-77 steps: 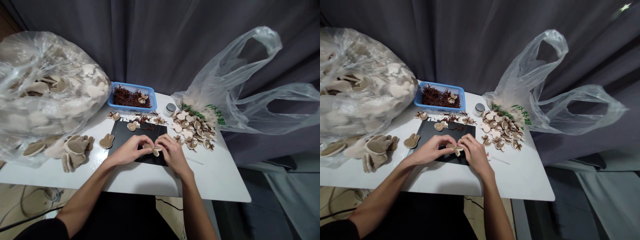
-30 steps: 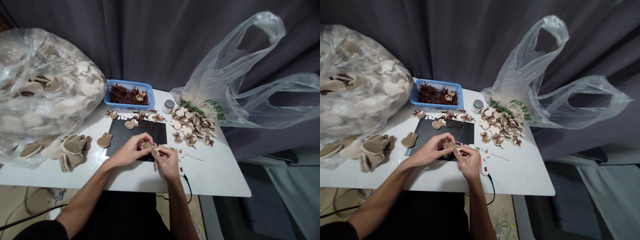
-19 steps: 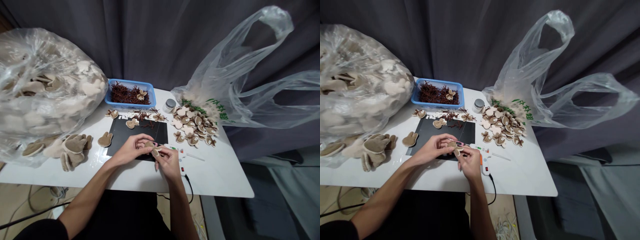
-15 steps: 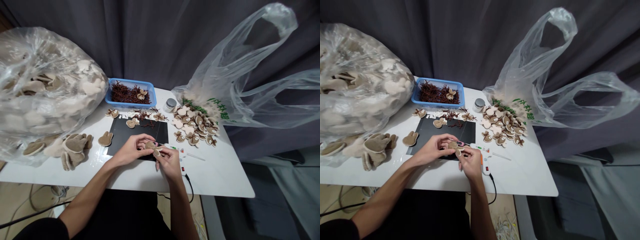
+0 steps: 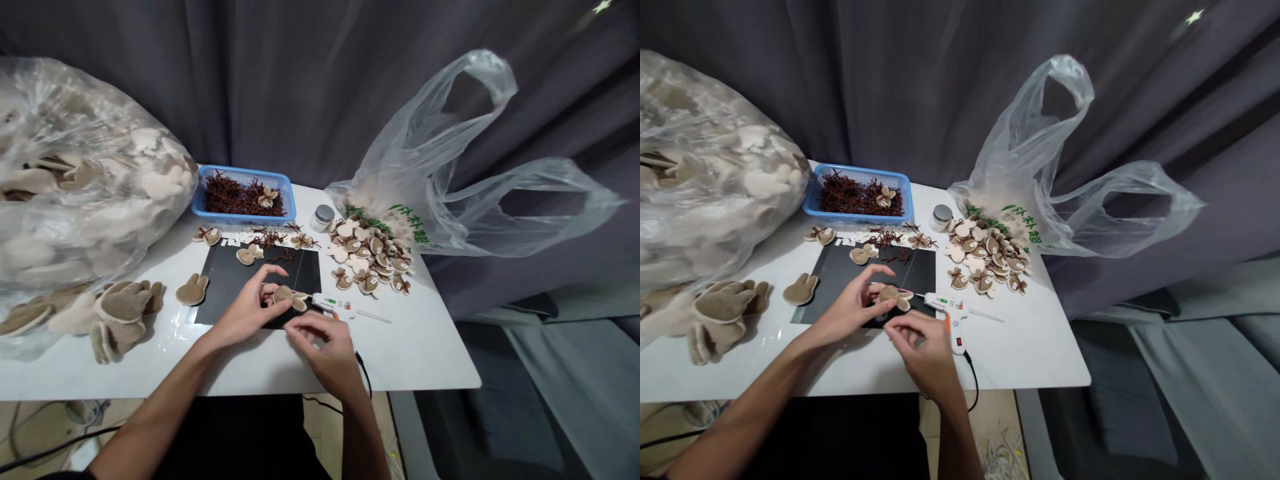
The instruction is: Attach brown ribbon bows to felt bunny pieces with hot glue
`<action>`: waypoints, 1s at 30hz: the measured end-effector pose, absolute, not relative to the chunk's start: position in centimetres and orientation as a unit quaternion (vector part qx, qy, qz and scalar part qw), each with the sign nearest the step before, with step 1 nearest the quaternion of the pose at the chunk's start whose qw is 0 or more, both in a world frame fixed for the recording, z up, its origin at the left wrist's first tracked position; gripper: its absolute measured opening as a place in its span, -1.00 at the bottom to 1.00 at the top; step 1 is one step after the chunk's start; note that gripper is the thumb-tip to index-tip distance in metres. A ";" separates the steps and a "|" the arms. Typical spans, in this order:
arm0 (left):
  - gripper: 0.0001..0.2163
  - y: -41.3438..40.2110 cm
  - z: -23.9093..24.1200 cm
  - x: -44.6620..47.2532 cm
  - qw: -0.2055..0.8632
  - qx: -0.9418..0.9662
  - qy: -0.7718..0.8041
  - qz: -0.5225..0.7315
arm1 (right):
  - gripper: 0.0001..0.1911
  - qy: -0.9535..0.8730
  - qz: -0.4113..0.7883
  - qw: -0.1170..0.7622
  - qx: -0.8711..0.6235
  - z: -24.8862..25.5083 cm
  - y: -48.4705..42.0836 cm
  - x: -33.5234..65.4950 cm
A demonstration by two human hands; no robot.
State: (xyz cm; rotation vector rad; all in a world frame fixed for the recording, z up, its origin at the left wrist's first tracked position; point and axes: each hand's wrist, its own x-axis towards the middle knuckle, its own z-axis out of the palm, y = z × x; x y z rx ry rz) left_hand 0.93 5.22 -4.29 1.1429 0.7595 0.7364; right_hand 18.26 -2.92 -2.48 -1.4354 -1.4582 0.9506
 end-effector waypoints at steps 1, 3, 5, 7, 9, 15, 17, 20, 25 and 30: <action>-0.48 5.2 -4.3 1.0 0.709 0.518 0.344 0.333 | -0.85 -0.590 0.332 0.452 -0.581 -2.0 -2.7 18.6; -0.46 5.1 -4.2 1.0 0.699 0.531 0.348 0.329 | -0.88 -0.596 0.251 0.484 -0.590 -1.5 -2.1 19.3; -0.47 5.0 -4.2 1.0 0.690 0.546 0.347 0.324 | -0.87 -0.609 0.232 0.479 -0.587 -1.4 -1.4 19.7; -0.49 4.9 -4.3 0.9 0.684 0.558 0.341 0.323 | -0.89 -0.630 0.245 0.457 -0.578 -1.8 -0.8 19.6; -0.51 4.8 -4.6 0.8 0.673 0.570 0.339 0.327 | -0.90 -0.642 0.241 0.445 -0.576 -2.4 -0.7 19.2; -0.54 4.3 -4.7 0.8 0.655 0.571 0.358 0.343 | -0.83 -0.659 0.161 0.447 -0.583 -3.6 -1.0 17.9; -0.55 4.2 -4.4 1.0 0.653 0.565 0.365 0.349 | -0.82 -0.656 0.140 0.440 -0.597 -3.6 -1.0 17.5; -0.58 3.9 -3.8 1.3 0.644 0.562 0.380 0.352 | -0.81 -0.622 0.152 0.440 -0.630 -3.5 -0.8 17.1; -0.57 3.9 -3.6 1.5 0.668 0.539 0.377 0.347 | -0.78 -0.492 0.197 0.533 -0.660 -3.2 -0.8 17.4; -0.55 4.3 -4.2 1.3 0.675 0.534 0.376 0.344 | -0.67 -0.406 0.181 0.630 -0.637 -2.8 -2.0 21.5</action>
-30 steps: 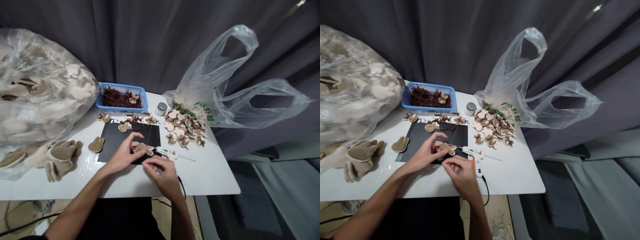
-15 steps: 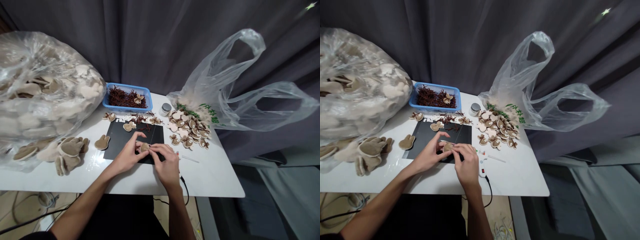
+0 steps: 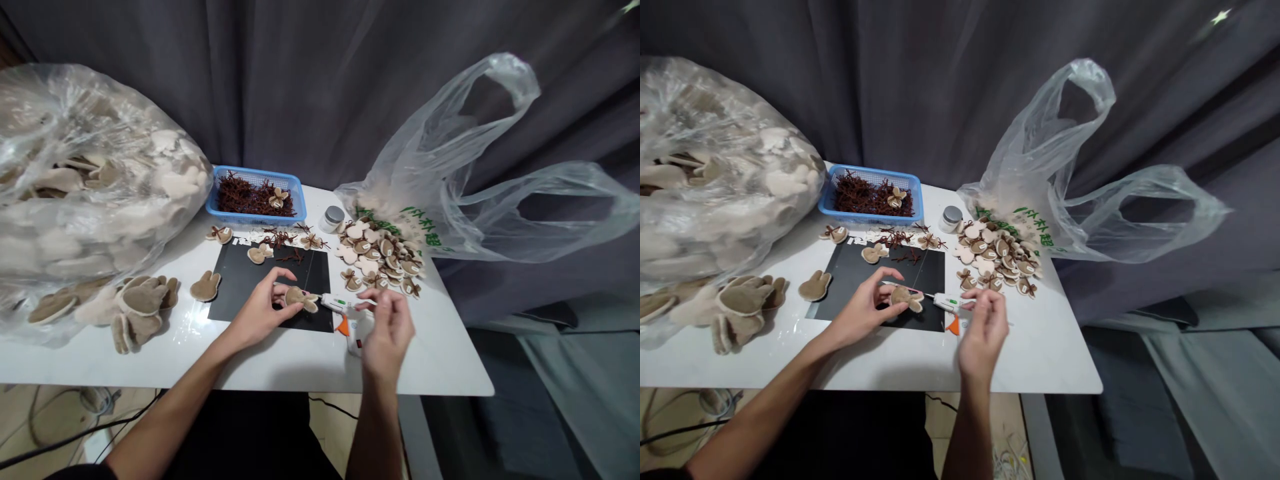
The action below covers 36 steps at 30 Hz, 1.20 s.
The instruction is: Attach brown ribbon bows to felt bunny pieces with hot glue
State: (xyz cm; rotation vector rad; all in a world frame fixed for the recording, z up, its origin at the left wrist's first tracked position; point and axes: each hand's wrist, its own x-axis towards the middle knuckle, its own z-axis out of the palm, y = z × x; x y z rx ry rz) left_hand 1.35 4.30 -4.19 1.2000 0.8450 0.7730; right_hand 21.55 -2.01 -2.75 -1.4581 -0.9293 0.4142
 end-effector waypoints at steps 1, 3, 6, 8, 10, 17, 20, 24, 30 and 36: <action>-0.55 4.4 -4.3 1.3 0.677 0.532 0.375 0.345 | -0.65 -0.402 0.160 0.637 -0.638 -2.8 -2.5 23.0; -0.55 4.6 -4.4 1.3 0.679 0.527 0.377 0.346 | -0.57 -0.400 0.105 0.611 -0.674 -3.2 -3.5 26.2; -0.54 4.8 -4.5 1.3 0.682 0.521 0.375 0.350 | -0.47 -0.398 0.017 0.477 -0.784 -3.9 -4.8 30.2; -0.53 4.8 -4.6 1.4 0.687 0.517 0.372 0.350 | -0.40 -0.405 -0.045 0.426 -0.808 -4.2 -5.3 30.9; -0.52 4.8 -4.7 1.6 0.691 0.515 0.369 0.347 | -0.28 -0.426 -0.018 0.441 -0.790 -4.2 -5.3 29.7; -0.49 4.8 -4.5 2.1 0.724 0.494 0.348 0.331 | -0.57 -0.414 0.358 0.541 -0.638 -4.4 -2.8 19.4; -0.48 4.9 -4.2 1.9 0.723 0.496 0.353 0.325 | -0.61 -0.403 0.408 0.554 -0.603 -4.8 -1.9 17.5; -0.44 4.8 -4.1 1.5 0.729 0.483 0.367 0.316 | -0.61 -0.378 0.446 0.579 -0.568 -5.2 -1.5 17.2; -0.47 4.7 -4.5 1.9 0.720 0.470 0.400 0.317 | -0.55 -0.355 0.452 0.590 -0.568 -5.6 -1.3 16.9; -0.49 4.7 -4.5 2.0 0.700 0.483 0.414 0.324 | -0.52 -0.349 0.435 0.585 -0.589 -5.9 -1.7 16.5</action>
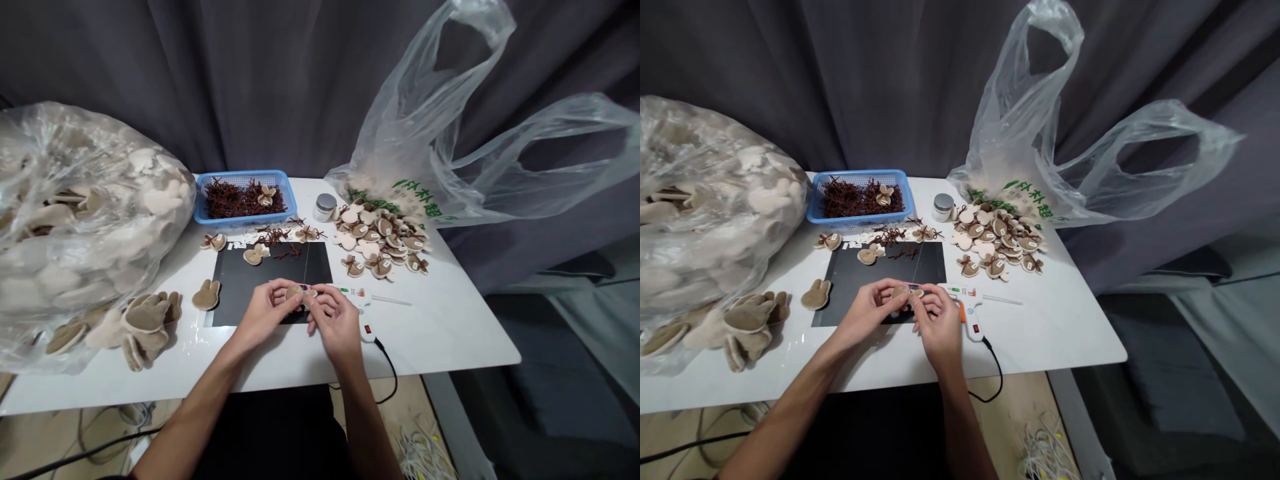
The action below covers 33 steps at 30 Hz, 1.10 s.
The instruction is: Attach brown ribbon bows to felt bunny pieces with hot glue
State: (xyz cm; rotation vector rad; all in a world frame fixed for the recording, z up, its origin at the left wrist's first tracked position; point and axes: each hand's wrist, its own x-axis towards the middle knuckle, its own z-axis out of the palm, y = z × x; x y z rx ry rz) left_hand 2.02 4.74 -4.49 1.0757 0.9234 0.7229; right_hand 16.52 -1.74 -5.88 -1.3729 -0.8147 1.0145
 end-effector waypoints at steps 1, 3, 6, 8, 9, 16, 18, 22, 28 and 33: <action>-0.49 4.8 -4.5 2.0 0.697 0.480 0.419 0.329 | -0.53 -0.352 0.411 0.586 -0.603 -5.9 -1.9 16.6; -0.49 4.9 -4.6 1.9 0.690 0.473 0.430 0.339 | -0.56 -0.354 0.347 0.592 -0.635 -5.9 -2.4 17.0; -0.49 5.2 -4.5 1.4 0.682 0.466 0.443 0.348 | -0.57 -0.358 0.327 0.581 -0.654 -6.1 -2.9 17.8; -0.51 5.6 -4.3 0.9 0.683 0.464 0.447 0.344 | -0.57 -0.373 0.366 0.551 -0.651 -6.4 -3.1 18.0; -0.52 5.9 -4.2 0.6 0.687 0.461 0.446 0.341 | -0.59 -0.388 0.377 0.532 -0.652 -6.5 -3.2 18.0; -0.49 8.2 -3.4 -1.2 0.697 0.436 0.455 0.343 | -0.69 -0.576 0.200 0.449 -0.653 -7.9 -2.2 15.9; -0.50 8.4 -3.1 -1.3 0.698 0.438 0.452 0.342 | -0.62 -0.613 0.167 0.411 -0.654 -8.0 -1.3 15.2; -0.47 8.1 -2.9 -1.3 0.705 0.428 0.458 0.333 | -0.57 -0.651 0.134 0.227 -0.712 -7.2 0.0 13.8; -0.42 8.1 -3.3 -1.6 0.678 0.436 0.480 0.347 | -0.67 -0.660 0.113 0.007 -0.743 -4.8 0.2 11.6; -0.48 8.8 -4.1 -1.7 0.654 0.484 0.450 0.369 | -0.73 -0.680 0.136 -0.024 -0.721 -3.7 1.1 10.7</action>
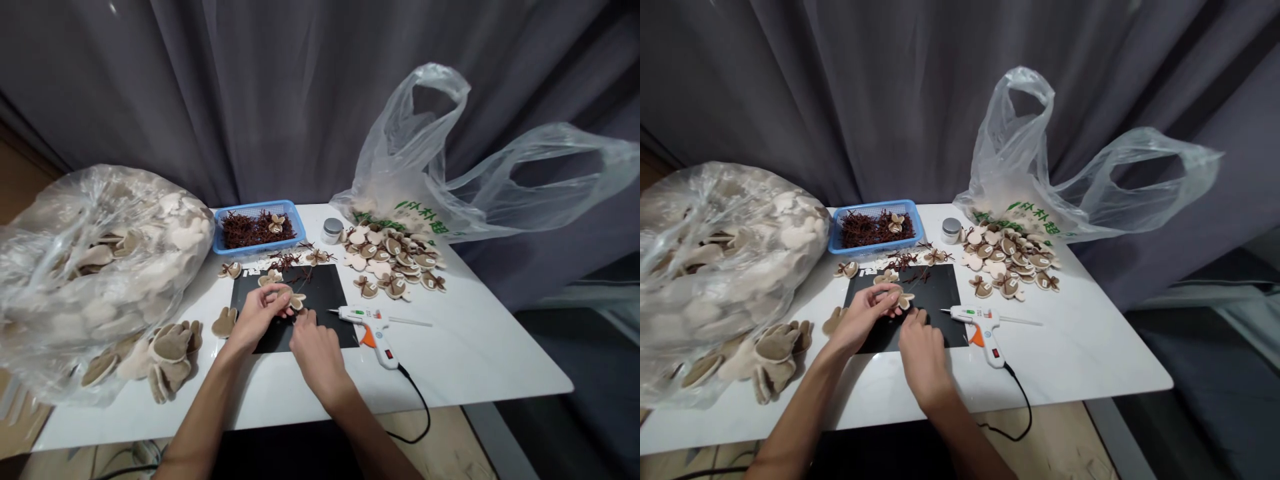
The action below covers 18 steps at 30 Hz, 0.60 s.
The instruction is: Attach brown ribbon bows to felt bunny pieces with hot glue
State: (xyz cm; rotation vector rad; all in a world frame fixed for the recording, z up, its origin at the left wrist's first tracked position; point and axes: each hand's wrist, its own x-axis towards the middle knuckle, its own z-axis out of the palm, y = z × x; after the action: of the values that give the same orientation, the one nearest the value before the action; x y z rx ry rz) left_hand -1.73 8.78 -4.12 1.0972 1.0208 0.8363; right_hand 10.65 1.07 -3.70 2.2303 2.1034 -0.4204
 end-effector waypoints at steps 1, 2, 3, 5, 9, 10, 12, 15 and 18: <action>-0.49 9.0 -4.3 -1.7 0.646 0.493 0.444 0.377 | -0.74 0.681 -0.142 0.020 0.718 -3.6 1.4 10.8; -0.49 9.1 -4.4 -1.8 0.640 0.498 0.441 0.385 | -0.74 0.680 -0.152 0.013 0.717 -3.5 1.7 11.1; -0.50 9.3 -4.5 -1.8 0.635 0.502 0.438 0.391 | -0.75 0.675 -0.168 0.001 0.719 -3.5 2.0 11.6; -0.50 9.5 -4.5 -2.0 0.628 0.509 0.434 0.398 | -0.78 0.652 -0.209 -0.054 0.726 -3.8 2.5 12.5; -0.50 9.5 -4.4 -2.5 0.626 0.521 0.424 0.396 | -0.79 0.576 -0.330 -0.269 0.698 -5.2 3.1 13.7; -0.50 9.5 -4.5 -2.6 0.628 0.522 0.421 0.395 | -0.81 0.549 -0.374 -0.323 0.673 -5.6 3.1 13.8; -0.50 9.5 -4.5 -2.7 0.630 0.524 0.415 0.395 | -0.87 0.481 -0.469 -0.413 0.615 -6.3 3.3 13.7; -0.49 9.5 -4.7 -2.6 0.635 0.523 0.405 0.400 | -0.80 0.366 -0.563 -0.496 0.550 -6.8 3.7 13.3; -0.49 9.4 -4.8 -2.4 0.639 0.520 0.401 0.401 | -0.60 0.308 -0.600 -0.514 0.530 -7.0 4.1 13.1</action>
State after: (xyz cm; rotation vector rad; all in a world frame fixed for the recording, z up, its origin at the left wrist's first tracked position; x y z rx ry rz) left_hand -2.39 9.42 -4.82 1.1871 0.9139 0.9146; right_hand 13.06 4.08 -6.99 2.6106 1.5151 -2.9510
